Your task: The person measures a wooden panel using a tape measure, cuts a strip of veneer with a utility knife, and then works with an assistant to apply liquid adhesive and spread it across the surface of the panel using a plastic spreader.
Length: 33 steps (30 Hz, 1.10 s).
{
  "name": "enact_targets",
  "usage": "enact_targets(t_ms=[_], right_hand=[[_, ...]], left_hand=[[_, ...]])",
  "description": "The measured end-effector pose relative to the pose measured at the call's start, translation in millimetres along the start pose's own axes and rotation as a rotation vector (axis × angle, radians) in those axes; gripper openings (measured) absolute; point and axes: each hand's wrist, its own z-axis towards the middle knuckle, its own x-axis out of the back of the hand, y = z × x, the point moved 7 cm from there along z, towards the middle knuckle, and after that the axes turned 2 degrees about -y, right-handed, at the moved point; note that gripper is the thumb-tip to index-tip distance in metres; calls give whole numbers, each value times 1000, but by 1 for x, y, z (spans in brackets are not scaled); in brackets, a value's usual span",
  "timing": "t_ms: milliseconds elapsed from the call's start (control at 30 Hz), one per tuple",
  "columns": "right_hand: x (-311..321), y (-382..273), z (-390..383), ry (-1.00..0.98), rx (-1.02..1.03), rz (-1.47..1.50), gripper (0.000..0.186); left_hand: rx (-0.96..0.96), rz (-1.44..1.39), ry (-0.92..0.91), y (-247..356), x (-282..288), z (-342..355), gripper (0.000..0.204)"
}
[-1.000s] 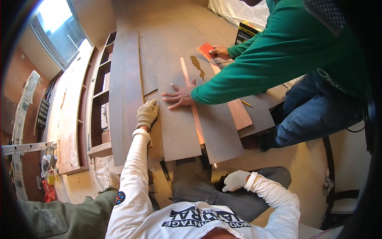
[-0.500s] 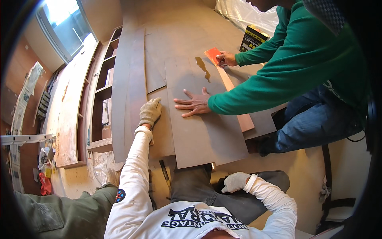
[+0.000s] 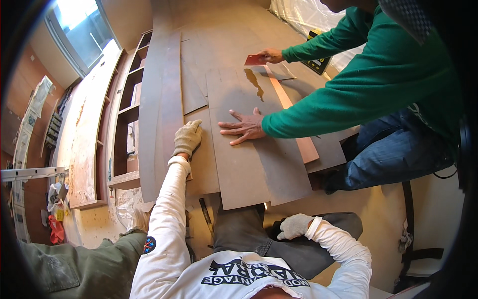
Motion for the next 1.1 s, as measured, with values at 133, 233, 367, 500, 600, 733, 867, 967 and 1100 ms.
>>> enact_targets(t_ms=[133, 233, 367, 500, 600, 733, 867, 967, 1100], right_hand=[[-1, 1, 2, -4, 3, -9, 57], [0, 1, 3, 2, -3, -8, 56], [-4, 4, 6, 9, 4, -11, 56], [-1, 3, 3, 14, 15, -12, 56], [-3, 5, 5, 29, 25, -11, 56], [0, 3, 2, 14, 18, -20, 56], [1, 3, 0, 20, 5, -14, 57], [0, 5, 2, 27, 5, -15, 56], [2, 2, -2, 54, 17, -35, 56]], left_hand=[[3, -7, -10, -2, -1, 2, 36], [6, -23, 8, -2, -1, 1, 35], [4, -30, 8, -1, -1, 0, 35], [13, -31, 10, -3, -1, 0, 35], [9, -33, 9, -1, -1, -1, 35], [9, -27, 14, -1, 0, -1, 35], [8, -25, 10, -1, 0, 0, 35], [2, -30, 21, -1, 1, -1, 35], [0, -30, 22, 1, 2, -2, 35]])
